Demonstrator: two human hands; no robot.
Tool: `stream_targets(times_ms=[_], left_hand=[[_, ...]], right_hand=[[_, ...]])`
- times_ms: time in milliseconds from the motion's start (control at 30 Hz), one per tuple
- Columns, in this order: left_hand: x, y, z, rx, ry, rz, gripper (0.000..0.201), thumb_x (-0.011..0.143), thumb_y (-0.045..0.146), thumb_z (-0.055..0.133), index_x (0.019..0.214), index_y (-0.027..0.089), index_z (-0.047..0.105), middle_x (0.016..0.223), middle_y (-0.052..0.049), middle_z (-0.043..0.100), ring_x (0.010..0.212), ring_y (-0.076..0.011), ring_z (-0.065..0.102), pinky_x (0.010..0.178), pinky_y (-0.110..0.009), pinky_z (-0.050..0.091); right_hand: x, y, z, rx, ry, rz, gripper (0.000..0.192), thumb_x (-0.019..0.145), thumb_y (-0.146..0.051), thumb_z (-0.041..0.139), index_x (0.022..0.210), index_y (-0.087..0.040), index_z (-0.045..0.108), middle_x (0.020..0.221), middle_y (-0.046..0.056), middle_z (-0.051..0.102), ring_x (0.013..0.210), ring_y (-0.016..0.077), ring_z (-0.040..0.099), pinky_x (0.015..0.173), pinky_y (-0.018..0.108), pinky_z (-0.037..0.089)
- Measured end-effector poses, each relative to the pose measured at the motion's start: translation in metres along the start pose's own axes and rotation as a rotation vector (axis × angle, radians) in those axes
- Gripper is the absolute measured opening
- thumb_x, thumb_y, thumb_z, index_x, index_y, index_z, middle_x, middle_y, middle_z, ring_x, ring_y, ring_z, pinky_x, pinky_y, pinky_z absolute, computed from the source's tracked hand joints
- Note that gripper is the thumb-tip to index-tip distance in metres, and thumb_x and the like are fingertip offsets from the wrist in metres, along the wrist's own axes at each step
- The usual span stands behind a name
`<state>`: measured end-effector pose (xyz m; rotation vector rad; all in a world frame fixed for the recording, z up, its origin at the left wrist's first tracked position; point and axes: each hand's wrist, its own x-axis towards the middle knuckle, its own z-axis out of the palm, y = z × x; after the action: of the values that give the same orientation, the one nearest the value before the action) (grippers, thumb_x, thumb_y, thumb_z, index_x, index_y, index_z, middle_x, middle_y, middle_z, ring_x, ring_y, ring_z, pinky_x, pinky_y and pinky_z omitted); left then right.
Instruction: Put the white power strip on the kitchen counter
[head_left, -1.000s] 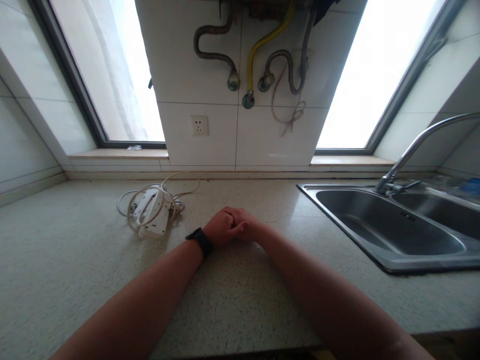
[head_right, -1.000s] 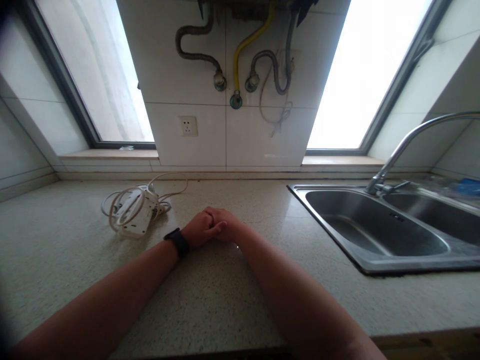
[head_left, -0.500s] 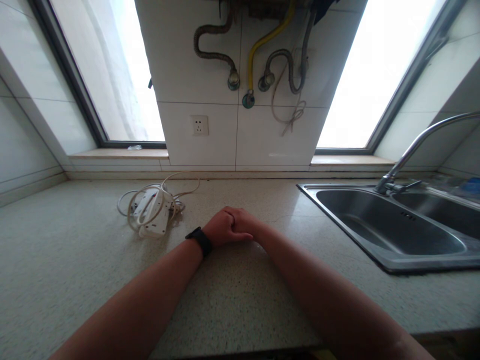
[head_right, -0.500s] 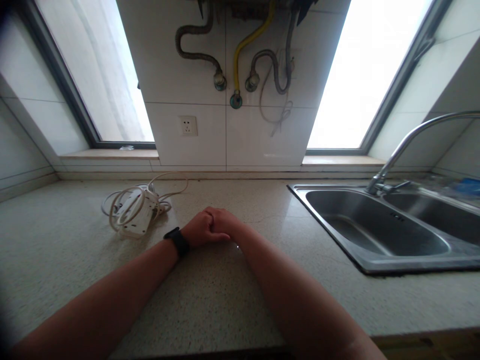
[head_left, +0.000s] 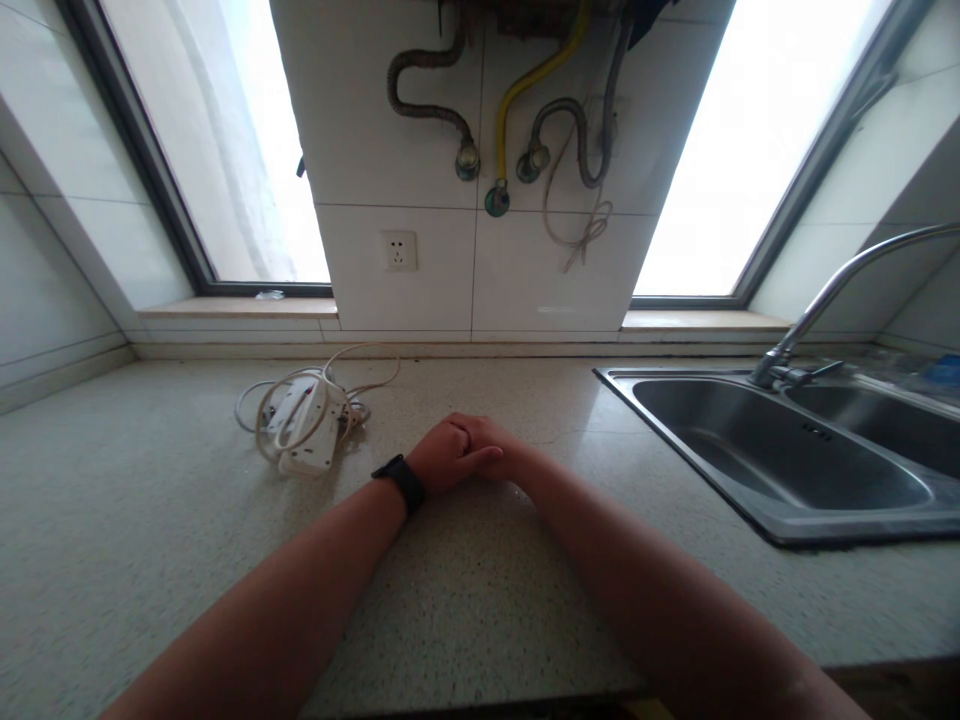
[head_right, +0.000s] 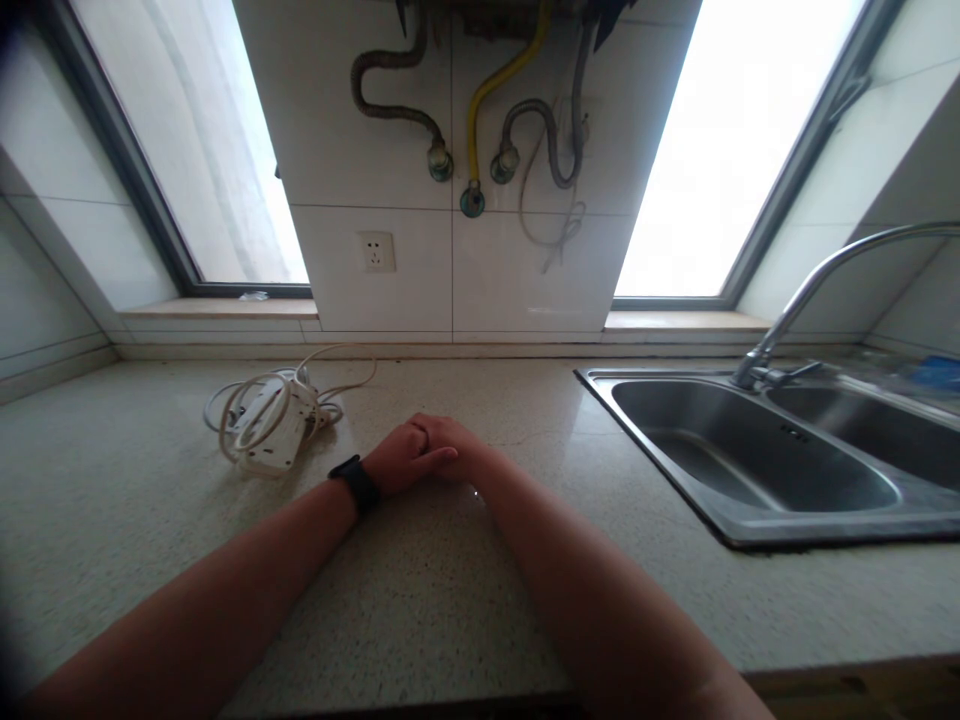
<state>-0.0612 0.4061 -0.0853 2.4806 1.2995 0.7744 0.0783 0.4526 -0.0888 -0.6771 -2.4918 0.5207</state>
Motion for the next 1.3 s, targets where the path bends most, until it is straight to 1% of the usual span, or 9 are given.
stream_targets(times_ms=[167, 333, 467, 667, 867, 967, 1067, 1200, 1300], left_hand=[[0.0009, -0.0011, 0.0014, 0.012, 0.020, 0.033, 0.067, 0.092, 0.064, 0.033, 0.058, 0.013, 0.062, 0.060, -0.008, 0.061, 0.061, -0.0157, 0.056, 0.063, -0.029, 0.042], [0.0015, -0.0012, 0.0015, 0.060, 0.054, 0.076, 0.063, 0.096, 0.057, 0.029, 0.063, 0.014, 0.063, 0.064, -0.007, 0.062, 0.069, -0.0172, 0.057, 0.075, -0.030, 0.045], [0.0009, -0.0005, 0.0017, 0.080, 0.054, 0.076, 0.063, 0.097, 0.054, 0.026, 0.070, 0.013, 0.065, 0.072, -0.010, 0.065, 0.077, -0.0193, 0.060, 0.080, -0.031, 0.045], [0.0001, 0.0009, 0.0015, 0.059, 0.062, 0.078, 0.060, 0.098, 0.051, 0.026, 0.075, 0.012, 0.066, 0.077, -0.011, 0.067, 0.081, -0.0201, 0.062, 0.081, -0.032, 0.046], [-0.0001, 0.0005, 0.0007, 0.027, 0.092, 0.109, 0.059, 0.098, 0.050, 0.026, 0.067, 0.014, 0.062, 0.071, -0.008, 0.064, 0.078, -0.0178, 0.059, 0.081, -0.030, 0.044], [-0.0002, -0.0005, 0.0018, 0.051, 0.063, 0.035, 0.063, 0.094, 0.058, 0.031, 0.055, 0.015, 0.055, 0.057, -0.005, 0.056, 0.060, -0.0148, 0.053, 0.065, -0.028, 0.042], [-0.0005, -0.0007, 0.0020, 0.076, 0.023, -0.045, 0.065, 0.085, 0.069, 0.042, 0.048, 0.016, 0.049, 0.047, -0.002, 0.048, 0.048, -0.0111, 0.042, 0.052, -0.027, 0.034], [-0.0009, 0.0022, -0.0013, 0.038, 0.008, -0.046, 0.062, 0.069, 0.075, 0.059, 0.054, 0.014, 0.057, 0.052, -0.003, 0.055, 0.053, -0.0126, 0.049, 0.051, -0.025, 0.035], [-0.0012, 0.0048, -0.0037, 0.022, 0.006, -0.044, 0.061, 0.065, 0.074, 0.064, 0.059, 0.014, 0.062, 0.056, -0.005, 0.059, 0.057, -0.0150, 0.053, 0.054, -0.025, 0.039]], right_hand=[[0.0001, -0.0012, 0.0007, 0.022, 0.015, 0.048, 0.035, 0.071, -0.015, 0.066, 0.105, -0.022, 0.063, 0.098, 0.004, 0.071, 0.092, 0.0239, 0.066, 0.075, 0.029, 0.048], [-0.0001, -0.0017, 0.0006, 0.036, 0.017, 0.058, 0.035, 0.071, -0.016, 0.066, 0.106, -0.021, 0.064, 0.097, 0.004, 0.071, 0.091, 0.0236, 0.066, 0.074, 0.028, 0.048], [0.0002, 0.0008, 0.0014, 0.036, 0.021, 0.051, 0.035, 0.074, -0.017, 0.064, 0.108, -0.022, 0.064, 0.097, 0.004, 0.071, 0.091, 0.0230, 0.066, 0.076, 0.029, 0.049], [0.0009, 0.0033, 0.0034, 0.035, 0.016, 0.062, 0.035, 0.075, -0.018, 0.063, 0.109, -0.024, 0.064, 0.101, 0.003, 0.071, 0.095, 0.0231, 0.066, 0.078, 0.028, 0.049], [-0.0002, -0.0022, 0.0025, 0.030, 0.023, 0.060, 0.031, 0.075, -0.018, 0.063, 0.106, -0.023, 0.064, 0.100, 0.005, 0.071, 0.093, 0.0241, 0.066, 0.077, 0.029, 0.049], [-0.0005, -0.0033, 0.0019, 0.023, 0.024, 0.050, 0.032, 0.073, -0.017, 0.064, 0.105, -0.022, 0.063, 0.098, 0.005, 0.070, 0.090, 0.0231, 0.066, 0.074, 0.028, 0.048], [0.0019, -0.0006, 0.0032, -0.005, 0.013, 0.036, 0.037, 0.069, -0.016, 0.066, 0.105, -0.018, 0.062, 0.098, 0.006, 0.070, 0.089, 0.0238, 0.065, 0.074, 0.029, 0.048], [0.0060, 0.0028, 0.0050, -0.024, 0.000, 0.044, 0.038, 0.066, -0.012, 0.065, 0.104, -0.017, 0.063, 0.099, 0.008, 0.070, 0.091, 0.0248, 0.064, 0.078, 0.031, 0.048], [0.0066, 0.0015, 0.0041, -0.024, -0.007, 0.040, 0.040, 0.067, -0.009, 0.062, 0.106, -0.017, 0.063, 0.102, 0.008, 0.070, 0.094, 0.0241, 0.064, 0.079, 0.030, 0.047]])
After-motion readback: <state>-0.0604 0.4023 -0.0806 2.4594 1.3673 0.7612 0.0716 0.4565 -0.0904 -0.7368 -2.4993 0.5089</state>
